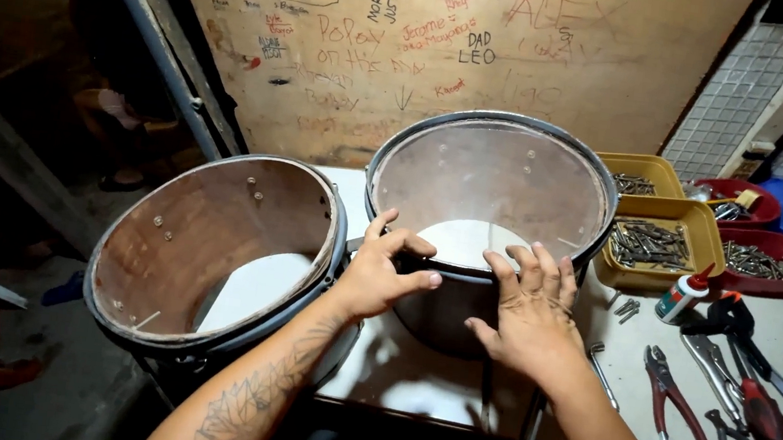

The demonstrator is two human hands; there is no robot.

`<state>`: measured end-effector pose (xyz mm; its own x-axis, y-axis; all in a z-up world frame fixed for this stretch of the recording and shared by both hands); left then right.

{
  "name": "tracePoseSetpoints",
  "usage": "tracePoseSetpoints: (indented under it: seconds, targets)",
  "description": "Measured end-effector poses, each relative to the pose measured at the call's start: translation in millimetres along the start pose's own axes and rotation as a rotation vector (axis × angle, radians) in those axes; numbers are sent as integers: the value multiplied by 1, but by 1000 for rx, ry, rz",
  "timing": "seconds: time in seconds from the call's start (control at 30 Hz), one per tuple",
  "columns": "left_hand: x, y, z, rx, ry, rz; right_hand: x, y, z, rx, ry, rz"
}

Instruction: Assembling drum components by placing heads and rims onto shells on a workbench

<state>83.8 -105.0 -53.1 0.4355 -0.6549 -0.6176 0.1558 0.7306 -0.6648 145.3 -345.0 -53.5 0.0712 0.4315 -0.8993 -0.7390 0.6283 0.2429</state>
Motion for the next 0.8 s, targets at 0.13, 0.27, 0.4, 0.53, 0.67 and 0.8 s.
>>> tracePoseSetpoints:
  seconds: [0.13,0.27,0.4,0.53,0.67,0.8]
  targets:
    - [-5,-4,0,-2,13,7,-4,1,0,-18,-2,21]
    - [-6,-3,-1,31,-26,-12,-7,1,1,0,17,58]
    - [-10,-10,-5,61,-143,35,-10,0,1,1,27,84]
    - [-19,-29,-14,-18,-276,91,-7,-4,1,-14,17,85]
    - [-39,-24,-17,-39,-193,223,-9,-6,0,-16,-1,94]
    - [-56,-18,-3,-180,180,522,-12,-5,0,-33,-57,110]
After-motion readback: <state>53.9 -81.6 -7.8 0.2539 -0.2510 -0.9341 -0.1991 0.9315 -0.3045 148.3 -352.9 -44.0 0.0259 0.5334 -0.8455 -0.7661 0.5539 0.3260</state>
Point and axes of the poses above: each hand's wrist, its own z-axis towards the middle knuckle, its own x-axis out of the palm, y = z × x, the point moved 3 cm from there along z, towards the middle knuckle, and after that the axes turned 13 degrees about z, right-handed, at the moved point
